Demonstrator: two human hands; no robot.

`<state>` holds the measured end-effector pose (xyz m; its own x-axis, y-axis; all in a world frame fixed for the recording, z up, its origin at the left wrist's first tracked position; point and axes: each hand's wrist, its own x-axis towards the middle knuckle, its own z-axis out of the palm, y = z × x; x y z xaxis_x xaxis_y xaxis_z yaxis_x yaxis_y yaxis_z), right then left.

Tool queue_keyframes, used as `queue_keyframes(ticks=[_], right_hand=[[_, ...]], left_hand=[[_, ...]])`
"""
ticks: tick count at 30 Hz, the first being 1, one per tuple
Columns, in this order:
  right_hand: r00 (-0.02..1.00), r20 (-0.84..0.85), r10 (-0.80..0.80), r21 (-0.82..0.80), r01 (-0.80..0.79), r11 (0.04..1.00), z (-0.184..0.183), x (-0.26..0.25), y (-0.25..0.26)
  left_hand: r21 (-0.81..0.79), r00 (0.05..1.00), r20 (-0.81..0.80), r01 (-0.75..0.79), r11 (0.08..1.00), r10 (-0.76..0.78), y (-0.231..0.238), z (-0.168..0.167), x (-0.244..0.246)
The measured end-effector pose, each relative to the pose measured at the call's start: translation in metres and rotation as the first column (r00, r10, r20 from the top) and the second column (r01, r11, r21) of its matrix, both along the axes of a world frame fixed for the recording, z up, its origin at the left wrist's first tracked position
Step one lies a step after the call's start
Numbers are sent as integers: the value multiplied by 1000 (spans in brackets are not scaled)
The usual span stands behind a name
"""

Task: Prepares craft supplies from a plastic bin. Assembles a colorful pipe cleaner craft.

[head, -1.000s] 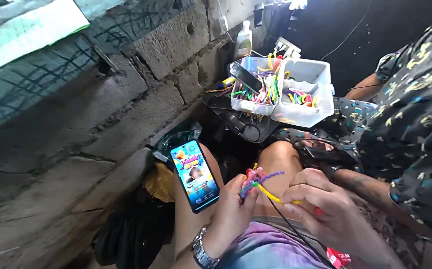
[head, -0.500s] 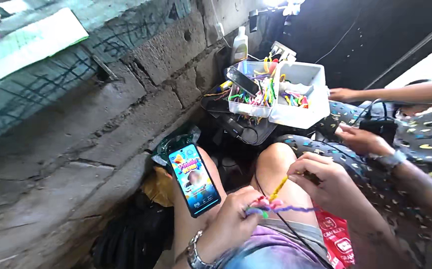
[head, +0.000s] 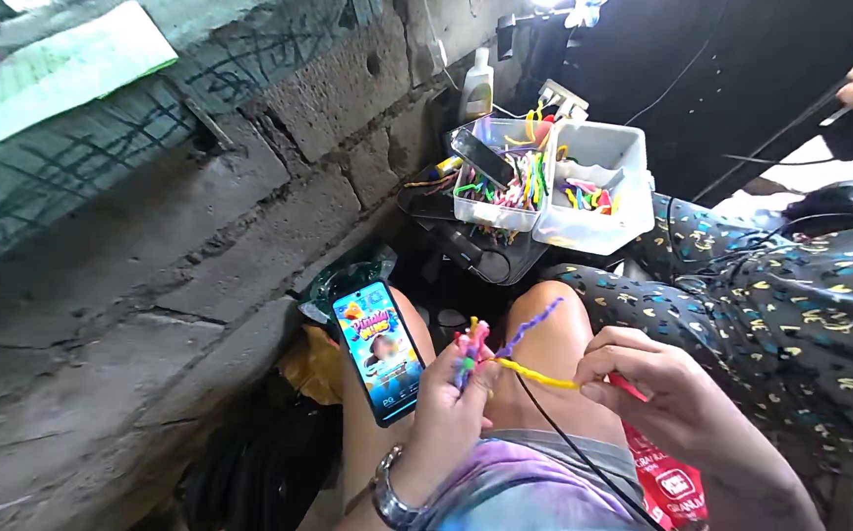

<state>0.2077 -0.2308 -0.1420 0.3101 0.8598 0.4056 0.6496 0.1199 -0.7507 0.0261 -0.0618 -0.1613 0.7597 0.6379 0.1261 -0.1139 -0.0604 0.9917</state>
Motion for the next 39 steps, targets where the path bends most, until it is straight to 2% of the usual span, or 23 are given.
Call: queue_keyframes(ticks=[2, 3, 4, 6, 8, 10, 12, 15, 18, 20, 22, 24, 26, 27, 29, 32, 34, 36, 39], right_hand=[[999, -44, 6, -35, -7, 999, -8, 11, 0], [998, -59, -7, -46, 4, 999, -12, 16, 1], [997, -67, -27, -50, 24, 998, -14, 20, 3], [994, -66, -88, -46, 85, 995, -17, 25, 8], [988, -42, -149, -17, 148, 989, -13, 25, 12], [982, -28, -186, 28, 187, 982, -4, 21, 14], [986, -26, -166, 83, 168, 982, 6, 15, 13], [997, -37, -65, 117, 69, 991, 17, 3, 9], [996, -54, 73, 79, -69, 995, 17, -1, 4], [987, -64, 150, 5, -150, 989, 12, 4, 0], [987, -58, 153, -88, -158, 984, 3, 11, -5], [996, -15, 85, -158, -86, 984, -8, 18, -7], [1000, 9, 12, -178, -11, 984, -19, 27, -8], [1000, 7, -15, -173, 16, 985, -22, 31, -7], [998, -4, -66, -138, 65, 988, -26, 37, -4], [990, -14, -143, -47, 143, 989, -22, 38, 2], [985, -23, -173, 18, 174, 985, -13, 34, 6], [984, -19, -180, 67, 181, 981, -3, 25, 9], [986, 15, -166, 105, 164, 981, 7, 8, 9]], left_hand=[[-239, 979, 158, 162, 957, -126, 2, 1, -3], [-277, 949, 240, 267, 923, -202, 4, -2, -3], [-250, 912, 292, 364, 897, -289, 7, -4, -4], [-67, 851, 275, 481, 874, -447, 12, -8, -4], [125, 853, 170, 478, 869, -494, 14, -9, -4], [218, 921, 72, 359, 907, -382, 10, -9, -3], [240, 980, -22, 198, 950, -199, 5, -5, -1], [280, 990, -139, 28, 960, 12, 3, -3, 3], [332, 988, -138, -25, 943, 75, 3, -8, 6], [180, 992, -119, -9, 984, 31, 1, -7, 5], [-130, 996, -67, 54, 990, -63, 0, -3, 4], [-388, 985, 81, 173, 905, -154, 0, -4, 0], [-458, 941, 253, 323, 828, -226, -2, -11, -1], [-435, 913, 309, 385, 814, -267, -3, -14, -1], [-321, 871, 323, 468, 824, -369, -4, -17, -2], [-197, 890, 202, 446, 873, -410, -8, -13, -3], [-96, 933, 66, 359, 928, -354, -9, -13, -2], [70, 970, -81, 237, 969, -231, -10, -14, 0], [178, 987, -153, 84, 981, -57, -8, -14, 4]])
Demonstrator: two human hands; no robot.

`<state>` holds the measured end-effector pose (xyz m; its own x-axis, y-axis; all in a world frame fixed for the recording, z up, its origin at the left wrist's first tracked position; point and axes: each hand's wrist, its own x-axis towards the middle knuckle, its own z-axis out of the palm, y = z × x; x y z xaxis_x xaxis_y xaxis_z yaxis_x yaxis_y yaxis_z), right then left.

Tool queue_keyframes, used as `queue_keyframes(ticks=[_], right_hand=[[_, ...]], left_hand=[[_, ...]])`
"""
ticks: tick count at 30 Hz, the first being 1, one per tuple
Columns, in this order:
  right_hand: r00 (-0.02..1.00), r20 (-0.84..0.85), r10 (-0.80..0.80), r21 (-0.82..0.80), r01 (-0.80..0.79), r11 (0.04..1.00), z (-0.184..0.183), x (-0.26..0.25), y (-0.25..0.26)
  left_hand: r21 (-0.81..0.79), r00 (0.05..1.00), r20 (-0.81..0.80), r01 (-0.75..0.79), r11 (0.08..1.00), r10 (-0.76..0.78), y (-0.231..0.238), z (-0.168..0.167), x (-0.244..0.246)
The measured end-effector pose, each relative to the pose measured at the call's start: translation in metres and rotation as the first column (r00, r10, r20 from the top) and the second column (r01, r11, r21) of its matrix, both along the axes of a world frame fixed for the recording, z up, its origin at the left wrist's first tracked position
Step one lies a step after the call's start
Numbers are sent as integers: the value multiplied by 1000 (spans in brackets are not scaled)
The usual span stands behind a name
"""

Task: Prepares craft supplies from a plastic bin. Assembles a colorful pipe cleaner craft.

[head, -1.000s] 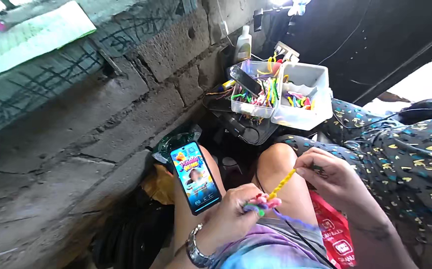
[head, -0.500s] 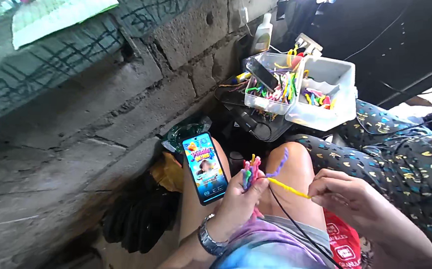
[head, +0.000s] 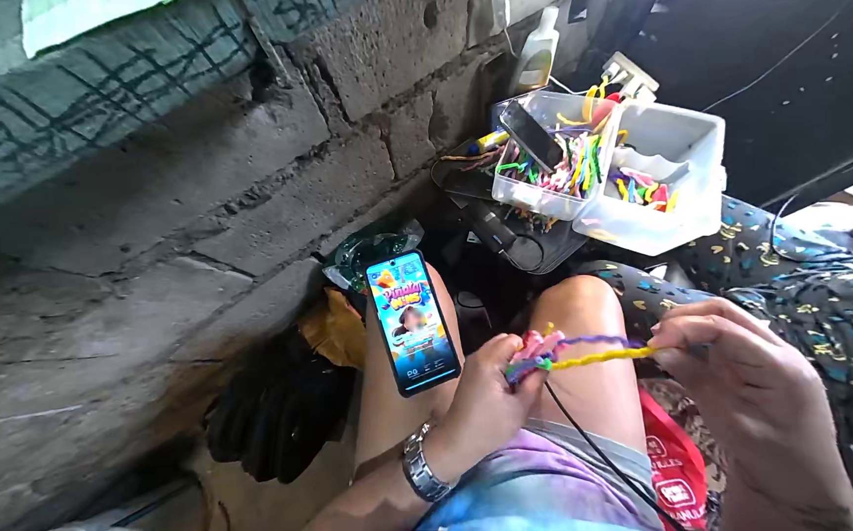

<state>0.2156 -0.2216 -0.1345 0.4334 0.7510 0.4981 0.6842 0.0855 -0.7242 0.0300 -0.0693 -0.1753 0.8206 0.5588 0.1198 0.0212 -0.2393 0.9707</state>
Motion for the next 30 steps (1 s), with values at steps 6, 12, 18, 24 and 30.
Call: queue_keyframes(ticks=[6, 12, 18, 24, 30], right_hand=[[995, 96, 42, -47, -38, 998, 7, -16, -8], [995, 84, 50, -201, -33, 979, -4, 0, -16], [1000, 12, 29, -153, -26, 988, -16, 16, -8], [989, 108, -104, -95, 115, 989, 0, 21, -4], [975, 182, -128, 10, 128, 992, 16, 3, -5]], left_hand=[[-93, 978, 92, -180, 979, 188, 8, 2, 6], [-677, 932, 327, 115, 727, 158, 14, 7, -3], [-658, 814, 556, 555, 508, -169, 19, -1, -9], [-290, 951, 222, 275, 917, -215, 17, 12, -9], [15, 997, 68, -38, 999, 37, 12, 15, 2]])
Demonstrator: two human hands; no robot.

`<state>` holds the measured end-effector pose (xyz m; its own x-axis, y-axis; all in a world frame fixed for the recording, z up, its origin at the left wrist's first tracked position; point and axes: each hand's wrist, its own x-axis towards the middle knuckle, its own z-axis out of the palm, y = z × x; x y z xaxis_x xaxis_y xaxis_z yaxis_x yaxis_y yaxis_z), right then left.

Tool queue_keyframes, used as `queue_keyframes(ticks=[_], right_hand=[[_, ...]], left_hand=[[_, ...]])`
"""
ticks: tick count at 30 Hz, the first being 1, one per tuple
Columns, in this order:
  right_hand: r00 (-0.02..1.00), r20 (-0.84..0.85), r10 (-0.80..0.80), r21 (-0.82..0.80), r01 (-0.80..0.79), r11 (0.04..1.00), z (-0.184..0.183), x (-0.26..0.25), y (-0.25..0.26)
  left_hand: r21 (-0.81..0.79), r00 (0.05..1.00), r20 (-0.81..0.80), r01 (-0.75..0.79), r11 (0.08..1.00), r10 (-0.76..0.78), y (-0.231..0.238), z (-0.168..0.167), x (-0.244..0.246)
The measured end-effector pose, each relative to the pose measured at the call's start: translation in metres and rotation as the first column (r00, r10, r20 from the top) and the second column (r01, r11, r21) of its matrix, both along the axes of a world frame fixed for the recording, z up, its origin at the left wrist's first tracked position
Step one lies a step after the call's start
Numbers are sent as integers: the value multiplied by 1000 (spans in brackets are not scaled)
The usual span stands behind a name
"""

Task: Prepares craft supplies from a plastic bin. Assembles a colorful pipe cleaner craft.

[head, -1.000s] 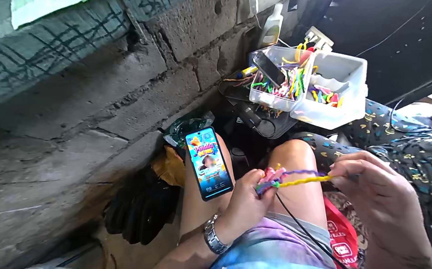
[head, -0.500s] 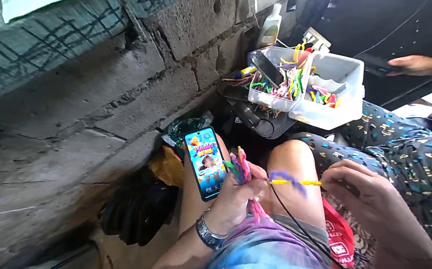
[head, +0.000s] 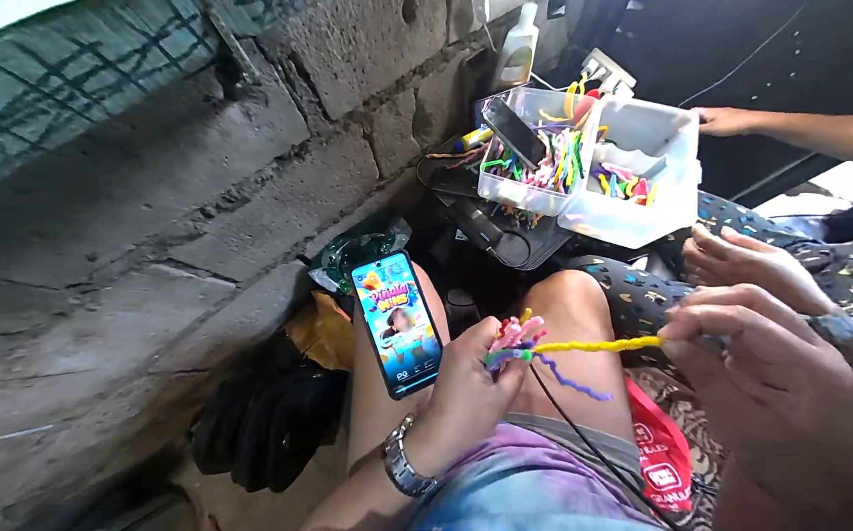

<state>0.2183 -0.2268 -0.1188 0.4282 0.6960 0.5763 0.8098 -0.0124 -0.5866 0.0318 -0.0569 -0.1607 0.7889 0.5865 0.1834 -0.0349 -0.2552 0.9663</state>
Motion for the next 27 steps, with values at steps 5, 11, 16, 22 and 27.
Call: queue_keyframes(ticks=[5, 11, 16, 22, 27], right_hand=[[975, -47, 219, -80, -222, 972, 1, -11, -14], [836, -366, 408, -21, -446, 895, 0, -3, -3], [220, -751, 622, 401, -597, 695, -23, 3, 28], [150, -912, 381, 161, -723, 672, -34, -9, 33], [158, -951, 265, -5, -868, 496, -27, -7, 28]], left_hand=[[-53, 986, 107, -124, 991, 129, 0, -3, 4], [16, 985, 166, 49, 999, -51, 8, -5, -1], [147, 945, 233, 200, 969, -231, 7, -4, -4], [451, 928, 251, 140, 881, -276, 8, -5, -8], [626, 935, 192, 117, 771, -298, 9, -10, -6]])
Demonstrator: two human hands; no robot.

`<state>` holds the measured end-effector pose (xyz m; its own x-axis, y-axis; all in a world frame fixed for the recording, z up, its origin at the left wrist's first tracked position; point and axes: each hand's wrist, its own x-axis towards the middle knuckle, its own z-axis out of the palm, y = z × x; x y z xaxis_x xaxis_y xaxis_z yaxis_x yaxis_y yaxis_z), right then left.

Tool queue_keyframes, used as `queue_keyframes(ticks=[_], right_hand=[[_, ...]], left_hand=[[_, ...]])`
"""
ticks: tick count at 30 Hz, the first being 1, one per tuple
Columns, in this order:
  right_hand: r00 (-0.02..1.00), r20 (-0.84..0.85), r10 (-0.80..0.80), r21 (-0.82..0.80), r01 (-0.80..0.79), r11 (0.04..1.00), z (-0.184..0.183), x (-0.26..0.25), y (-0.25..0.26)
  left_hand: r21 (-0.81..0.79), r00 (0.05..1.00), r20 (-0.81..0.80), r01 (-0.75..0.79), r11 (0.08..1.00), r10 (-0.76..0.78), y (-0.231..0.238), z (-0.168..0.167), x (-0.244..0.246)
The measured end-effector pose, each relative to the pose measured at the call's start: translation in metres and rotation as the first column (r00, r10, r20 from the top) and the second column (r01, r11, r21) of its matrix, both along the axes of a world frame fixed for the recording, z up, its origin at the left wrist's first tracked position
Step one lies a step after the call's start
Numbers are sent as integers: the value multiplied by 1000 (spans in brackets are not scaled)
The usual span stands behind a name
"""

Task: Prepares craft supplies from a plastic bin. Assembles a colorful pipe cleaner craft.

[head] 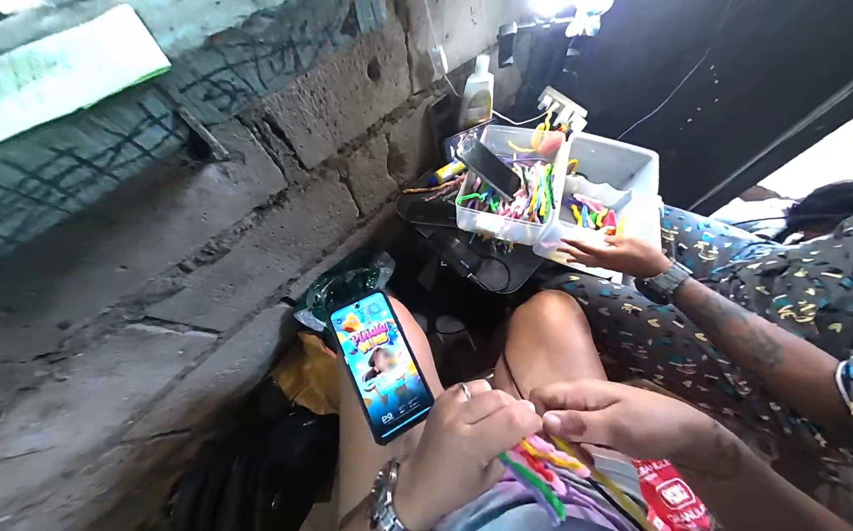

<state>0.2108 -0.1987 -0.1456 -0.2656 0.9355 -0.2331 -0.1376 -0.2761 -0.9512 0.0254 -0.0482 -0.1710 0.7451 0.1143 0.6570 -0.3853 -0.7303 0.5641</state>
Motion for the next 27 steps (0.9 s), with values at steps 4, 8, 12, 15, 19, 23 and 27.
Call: queue_keyframes(ticks=[4, 8, 12, 15, 19, 23, 27], right_hand=[[997, 24, -78, 75, 76, 994, -14, 0, -2], [940, 145, -309, 271, 262, 926, -23, -8, -4], [628, 442, -641, 643, 277, 714, -26, -21, -2], [216, 582, -784, 779, 127, 614, -22, -34, 0], [-109, 643, -758, 756, -70, 651, 14, -46, 10], [-135, 886, -444, 454, 50, 890, 53, -58, 21], [498, 765, -409, 210, 408, 889, 67, -57, 23]], left_hand=[[-38, 996, -47, 68, 997, -70, 2, -1, -1], [-86, 992, -102, 63, 994, -71, 2, -3, 0], [-164, 986, -161, -77, 983, 50, -5, -4, 2], [-323, 964, -230, -206, 924, 135, -14, -2, 5], [-623, 928, -363, -308, 720, 83, -23, 1, 8], [-857, 930, -359, -292, 425, -84, -24, 3, 8], [-907, 956, -287, -253, 338, -56, -24, -2, 7]])
